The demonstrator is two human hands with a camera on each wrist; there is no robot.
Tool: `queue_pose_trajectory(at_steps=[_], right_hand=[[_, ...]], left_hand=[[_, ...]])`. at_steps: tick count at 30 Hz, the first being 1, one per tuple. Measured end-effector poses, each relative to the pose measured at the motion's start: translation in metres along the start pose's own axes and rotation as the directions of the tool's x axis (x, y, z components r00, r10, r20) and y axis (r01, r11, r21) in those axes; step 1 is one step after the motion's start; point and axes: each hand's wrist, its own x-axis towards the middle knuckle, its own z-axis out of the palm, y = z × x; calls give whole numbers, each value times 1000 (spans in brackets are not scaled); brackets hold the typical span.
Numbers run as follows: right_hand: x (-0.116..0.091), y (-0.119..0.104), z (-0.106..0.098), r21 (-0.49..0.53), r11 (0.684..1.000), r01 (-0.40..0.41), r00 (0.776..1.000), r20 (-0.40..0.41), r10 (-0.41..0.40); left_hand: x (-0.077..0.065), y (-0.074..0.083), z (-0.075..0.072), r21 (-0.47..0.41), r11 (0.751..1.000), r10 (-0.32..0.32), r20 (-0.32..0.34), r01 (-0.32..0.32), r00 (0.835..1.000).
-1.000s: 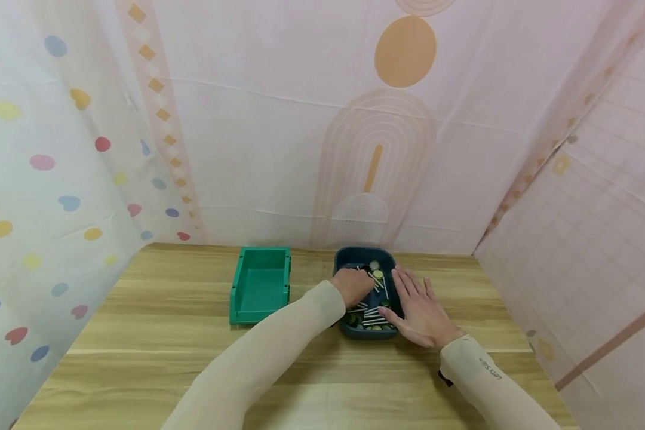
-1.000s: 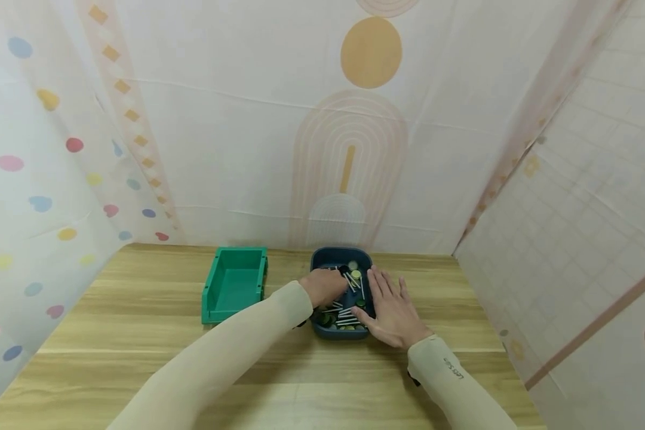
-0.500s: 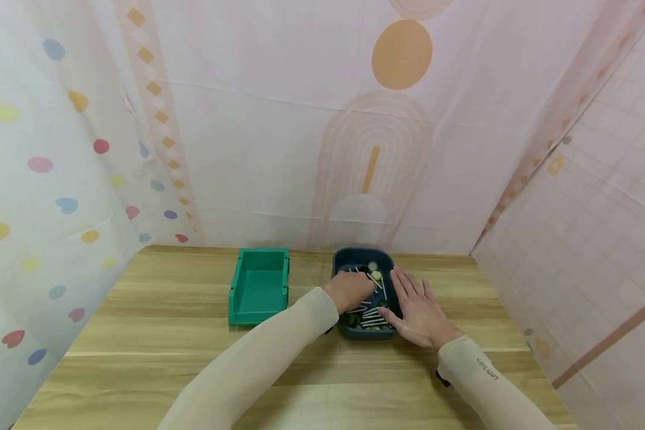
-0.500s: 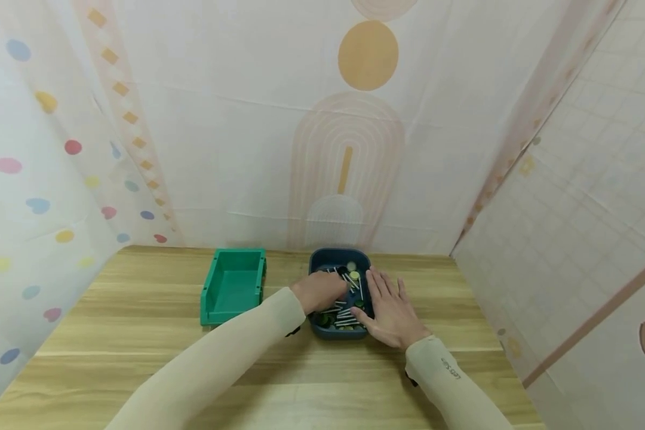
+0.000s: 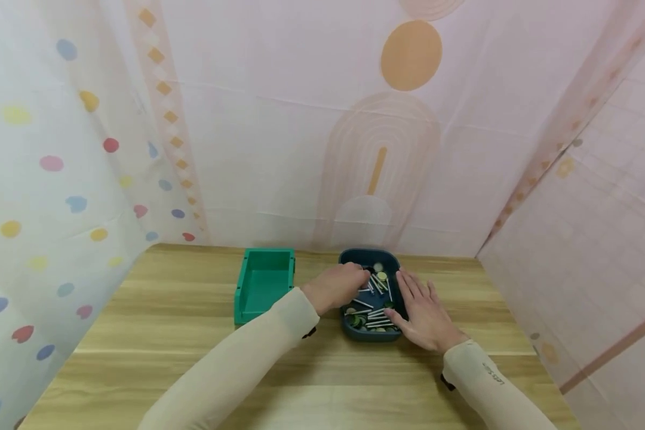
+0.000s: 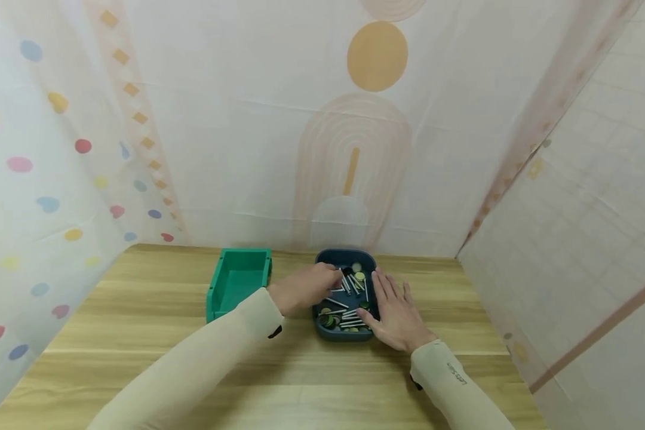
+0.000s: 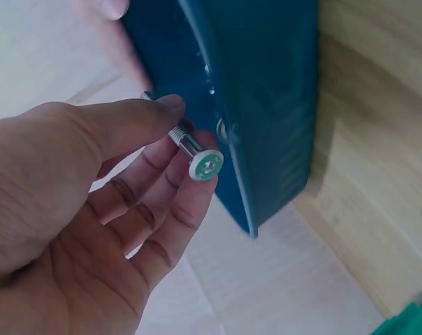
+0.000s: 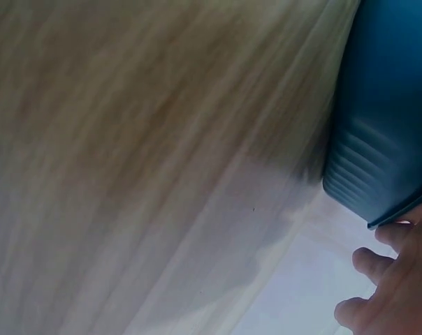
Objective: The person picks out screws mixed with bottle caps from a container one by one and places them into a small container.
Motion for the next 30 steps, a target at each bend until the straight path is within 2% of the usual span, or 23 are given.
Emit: queue_pose_trajectory(at_steps=[6,13,20,26,30], right_hand=[[-4,1,-2,14,1000,-23,1000,-1,23],[-4,-1,1,38,999,-19,1000,-7,19],[-5,-2,4,32,999,-7,1000,-26,8],[-5,-2,1,26,1000,-7,999,-32,8],[-4,-1,-1,29,1000,-10,1000,-23,11]], left_hand=[[-13,-10,-11,-69,998,-7,-55,4,998],[-33,-29,-16,-214,976,-67,-102,44,993],[-49,-52,-20,-268,961,-109,-165,61,980],[-64,-77,-23,-320,944,-145,-182,81,972],[-75,-91,-26,-350,930,-184,-171,115,968]])
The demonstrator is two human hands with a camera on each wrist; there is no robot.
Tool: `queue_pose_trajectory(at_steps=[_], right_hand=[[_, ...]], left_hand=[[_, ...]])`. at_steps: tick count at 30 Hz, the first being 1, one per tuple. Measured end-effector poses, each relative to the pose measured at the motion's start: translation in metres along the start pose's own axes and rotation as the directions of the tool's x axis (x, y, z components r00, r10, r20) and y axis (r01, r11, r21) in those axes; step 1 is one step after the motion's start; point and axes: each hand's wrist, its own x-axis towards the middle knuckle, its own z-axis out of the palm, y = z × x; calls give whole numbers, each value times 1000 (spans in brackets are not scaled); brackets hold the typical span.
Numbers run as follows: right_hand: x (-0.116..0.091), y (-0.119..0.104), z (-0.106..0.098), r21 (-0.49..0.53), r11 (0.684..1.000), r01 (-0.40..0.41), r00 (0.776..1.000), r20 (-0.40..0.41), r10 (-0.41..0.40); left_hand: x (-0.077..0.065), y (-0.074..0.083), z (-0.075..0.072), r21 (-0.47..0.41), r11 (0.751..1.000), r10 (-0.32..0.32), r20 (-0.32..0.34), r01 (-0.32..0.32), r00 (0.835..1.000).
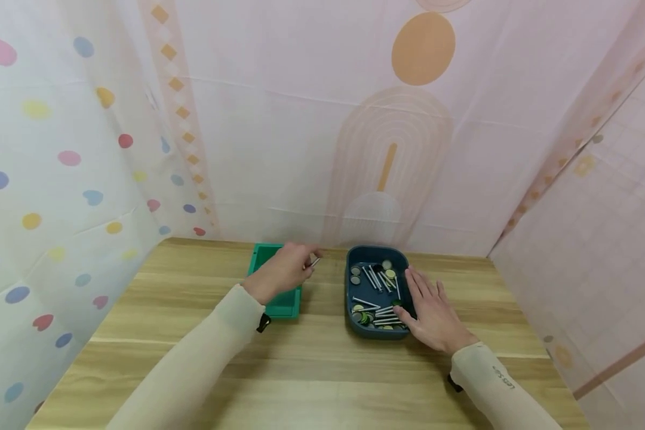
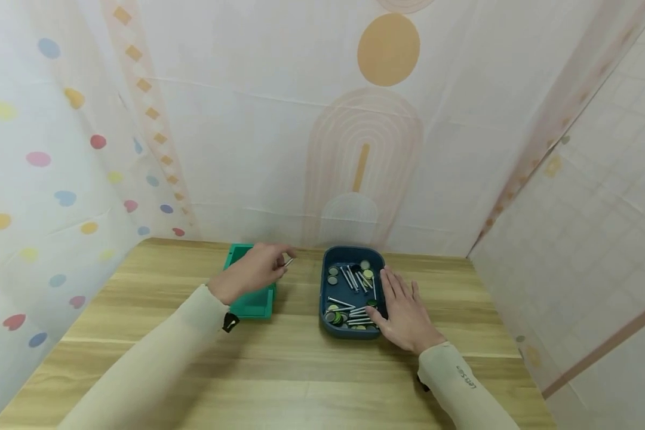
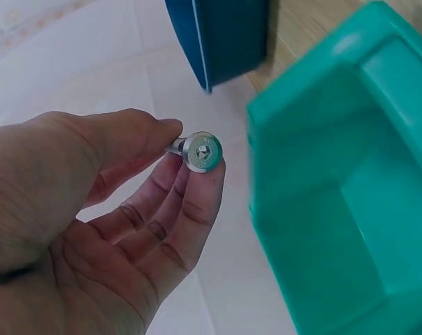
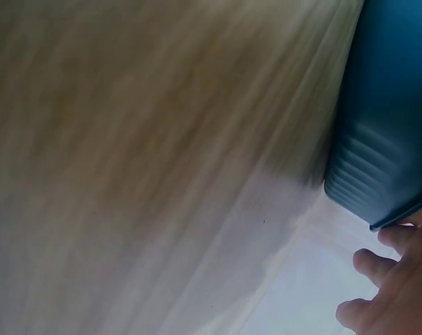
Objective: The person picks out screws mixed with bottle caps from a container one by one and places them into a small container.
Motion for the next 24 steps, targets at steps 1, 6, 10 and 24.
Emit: queue_pose_trajectory(at_steps=[1,6,10,24], right_hand=[[0,0,-1,1,1000,-3,1000,4,3],[1,2,-1,-6,1000,-5,1000,5,5],[0,2,-1,-12,1000,-5,1000,-2,5],[0,1,1,-13,1000,-3,1000,-3,3]], left_hand=[[-1,-4,-1,-2,1000,-8,-5,8,1000],[-10,-19,-3,-20,999,-44,-53,43,998],[-18,-31,-3,-44,997,-67,-91,63,994],[-21,-68,21,-11,975,-224,-1,224,975]])
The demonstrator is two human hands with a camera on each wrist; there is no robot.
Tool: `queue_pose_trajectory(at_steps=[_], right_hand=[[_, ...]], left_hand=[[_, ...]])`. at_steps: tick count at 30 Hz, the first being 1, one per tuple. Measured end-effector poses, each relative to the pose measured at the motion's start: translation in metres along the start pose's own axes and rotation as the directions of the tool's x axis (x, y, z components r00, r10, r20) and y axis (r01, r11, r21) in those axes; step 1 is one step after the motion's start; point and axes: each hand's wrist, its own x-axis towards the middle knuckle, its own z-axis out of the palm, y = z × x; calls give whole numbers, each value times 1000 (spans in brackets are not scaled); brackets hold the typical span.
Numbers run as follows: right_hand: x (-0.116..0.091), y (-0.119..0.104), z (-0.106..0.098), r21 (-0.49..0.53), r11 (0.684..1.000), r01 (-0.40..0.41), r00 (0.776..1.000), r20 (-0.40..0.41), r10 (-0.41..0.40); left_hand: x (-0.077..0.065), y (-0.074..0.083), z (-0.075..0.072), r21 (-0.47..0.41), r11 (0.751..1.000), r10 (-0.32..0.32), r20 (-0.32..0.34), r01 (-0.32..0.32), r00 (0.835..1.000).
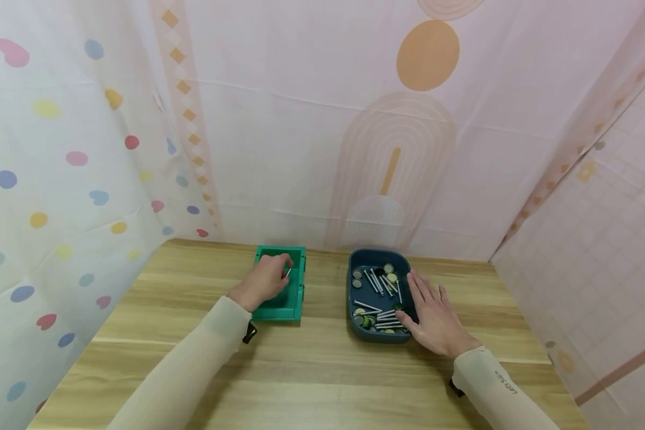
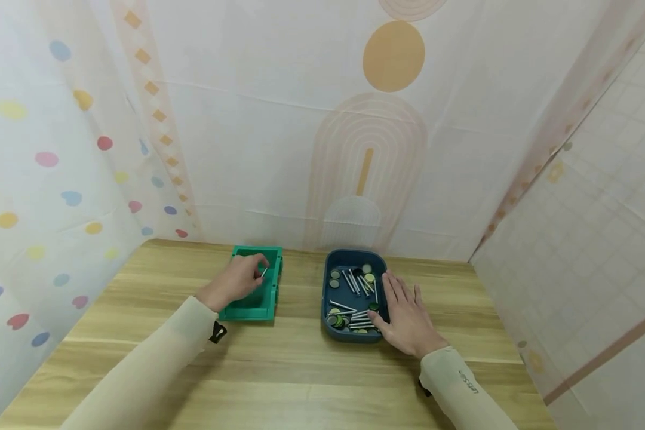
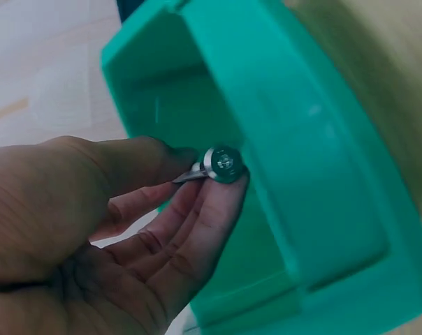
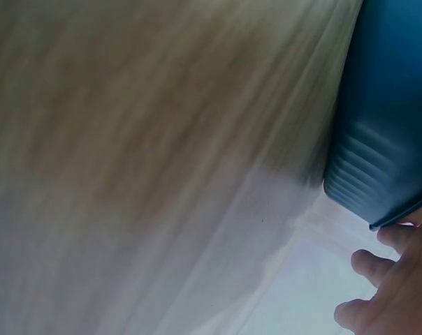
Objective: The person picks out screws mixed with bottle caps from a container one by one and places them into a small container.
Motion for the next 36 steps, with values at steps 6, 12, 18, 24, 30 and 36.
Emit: queue_pose_trajectory(at_steps=[6,12,18,24,30,36], right_hand=[[0,0,1,4,1000,2,1000,-6,-2],[0,1,1,13,1000,3,1000,-11,-3],[2,1,1,7,1000,3,1000,-8,-3],[2,1,3,8,1000,5,1000,-9,-5],[2,0,2,24,1000,13,1000,-16,-13],[0,2,-3,19,1000,10,1000,14,-10]], left_hand=[[18,-20,24,35,999,-31,9,30,999],[7,10,14,41,995,-90,32,89,995],[8,15,17,64,991,-116,10,115,993],[9,12,15,53,991,-127,16,126,992],[9,10,12,120,992,-31,-74,40,997],[4,26,3,139,990,33,-137,-14,990]])
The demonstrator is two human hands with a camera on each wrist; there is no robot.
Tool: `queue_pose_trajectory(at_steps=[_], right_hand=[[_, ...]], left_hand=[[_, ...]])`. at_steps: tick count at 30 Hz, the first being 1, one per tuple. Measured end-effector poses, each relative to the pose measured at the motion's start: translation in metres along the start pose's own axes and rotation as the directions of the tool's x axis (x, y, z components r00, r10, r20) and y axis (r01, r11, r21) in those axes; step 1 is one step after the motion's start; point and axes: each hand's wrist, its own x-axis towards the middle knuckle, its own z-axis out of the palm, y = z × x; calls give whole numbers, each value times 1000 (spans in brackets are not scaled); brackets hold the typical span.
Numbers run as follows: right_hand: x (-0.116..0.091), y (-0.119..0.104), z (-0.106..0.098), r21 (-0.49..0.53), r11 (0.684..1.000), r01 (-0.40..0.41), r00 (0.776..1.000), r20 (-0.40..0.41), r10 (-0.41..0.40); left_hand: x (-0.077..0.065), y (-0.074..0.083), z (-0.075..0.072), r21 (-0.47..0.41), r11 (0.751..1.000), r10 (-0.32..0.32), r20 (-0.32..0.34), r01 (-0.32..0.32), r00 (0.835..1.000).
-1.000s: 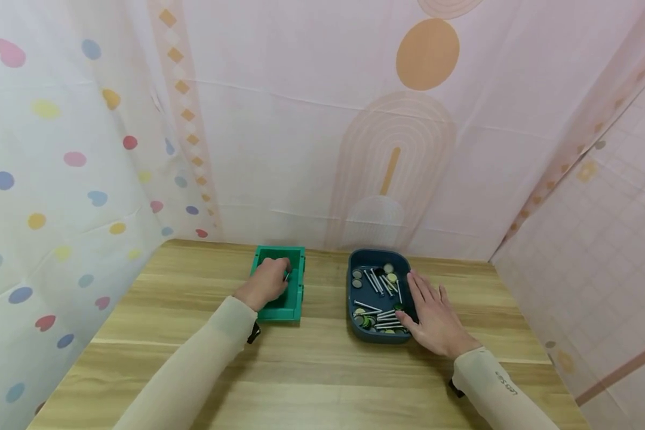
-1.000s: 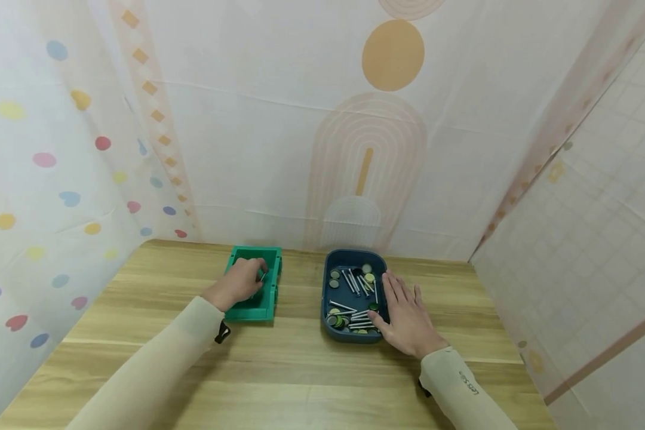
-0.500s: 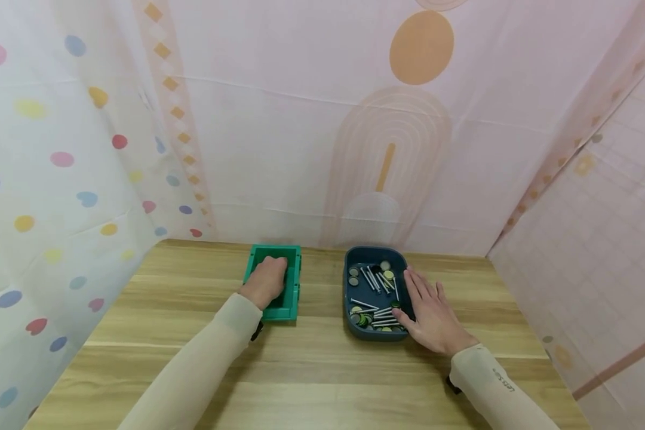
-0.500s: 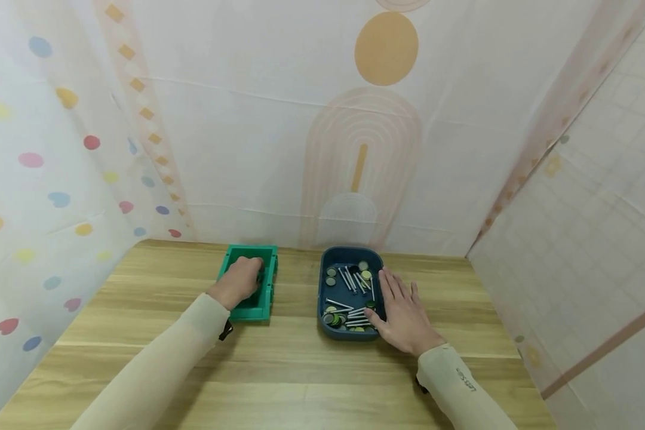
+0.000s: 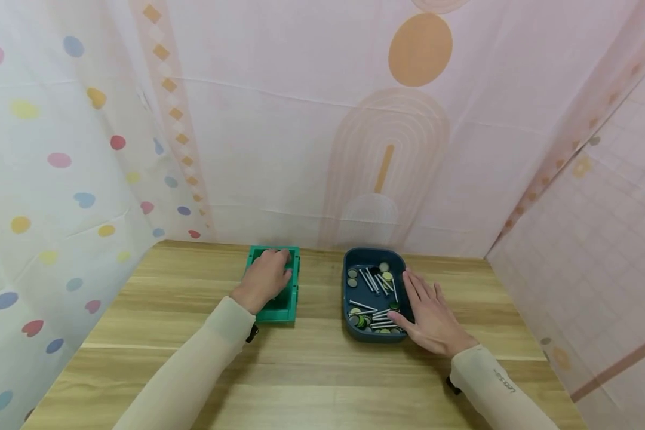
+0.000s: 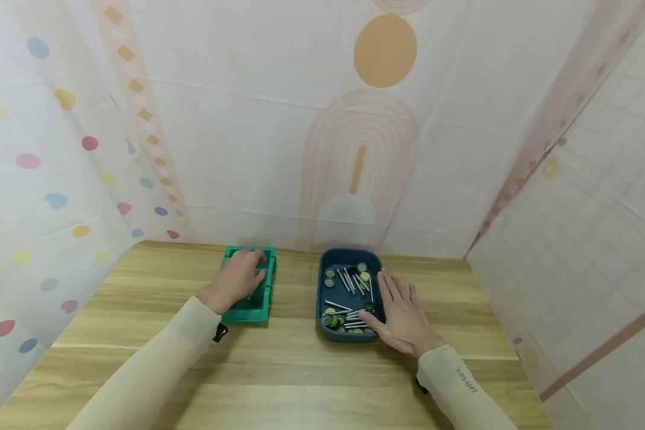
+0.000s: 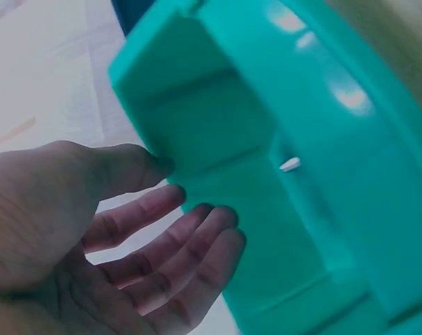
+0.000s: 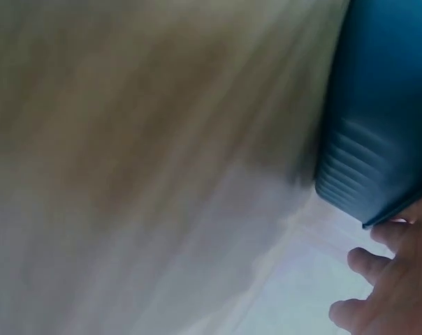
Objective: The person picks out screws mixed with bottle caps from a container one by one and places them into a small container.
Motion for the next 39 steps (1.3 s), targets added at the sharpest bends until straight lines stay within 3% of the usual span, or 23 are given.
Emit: queue_pose_trajectory(at_steps=[7,13,19,25,33,39], right_hand=[[-3,4,-6,-23,1000,21,1000,19,-21],[-6,8,-8,-36,999,29,999,21,-28],[-10,12,-15,-44,998,46,998,50,-44],[-12,14,-15,-65,996,57,997,61,-53],[-12,13,-11,-64,997,46,998,39,-44],[-9,10,-10,-81,996,39,999,29,-37]], left_hand=[[-7,26,-4,35,996,80,-118,-76,990],[-4,57,0,84,984,166,-122,-157,979],[1,87,10,97,966,245,-66,-238,967],[4,114,25,108,946,302,48,-306,952],[12,148,44,165,916,336,180,-365,924],[19,166,55,201,884,367,260,-421,893]])
